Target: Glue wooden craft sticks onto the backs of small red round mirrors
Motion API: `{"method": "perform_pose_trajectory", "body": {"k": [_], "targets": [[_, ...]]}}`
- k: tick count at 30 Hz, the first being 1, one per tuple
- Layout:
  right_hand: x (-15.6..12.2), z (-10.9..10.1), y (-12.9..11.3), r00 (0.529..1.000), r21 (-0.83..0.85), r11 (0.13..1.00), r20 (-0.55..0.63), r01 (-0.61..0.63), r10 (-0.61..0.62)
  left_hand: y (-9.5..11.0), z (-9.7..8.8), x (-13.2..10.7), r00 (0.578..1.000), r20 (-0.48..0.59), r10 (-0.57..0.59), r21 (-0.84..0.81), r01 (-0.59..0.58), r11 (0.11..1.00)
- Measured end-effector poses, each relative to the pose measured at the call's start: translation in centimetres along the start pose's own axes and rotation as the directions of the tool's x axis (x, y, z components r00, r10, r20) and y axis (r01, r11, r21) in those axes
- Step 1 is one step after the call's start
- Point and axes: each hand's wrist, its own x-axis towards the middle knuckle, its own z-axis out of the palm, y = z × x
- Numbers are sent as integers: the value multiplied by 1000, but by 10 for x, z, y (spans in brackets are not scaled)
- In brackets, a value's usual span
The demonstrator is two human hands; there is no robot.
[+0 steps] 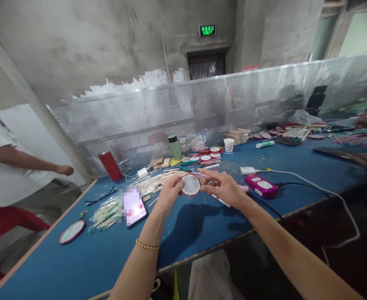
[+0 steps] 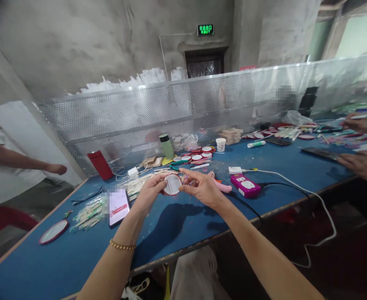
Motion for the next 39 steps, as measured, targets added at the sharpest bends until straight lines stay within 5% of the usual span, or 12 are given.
{"method": "perform_pose_trajectory", "body": {"k": [3, 8, 25, 33, 39], "targets": [[3, 12, 13, 995, -142, 985, -12, 98, -101, -3, 0, 1, 996, 23, 91, 102, -93, 990], [7, 23, 25, 991, -179, 976, 59, 127, -118, -9, 0, 1, 992, 124, 31, 163, -51, 985], [0, 28, 19, 998, -137, 990, 68, 27, -18, -8, 4, -1, 990, 133, 39, 204, -65, 977], [-5, 48, 13, 989, 49, 988, -6, -149, 150, -9, 4, -1, 998, 53, 47, 170, -55, 984], [-7, 49, 11, 989, 31, 989, 24, -145, 144, -6, 4, -3, 986, 157, -51, 117, 33, 993]]}}
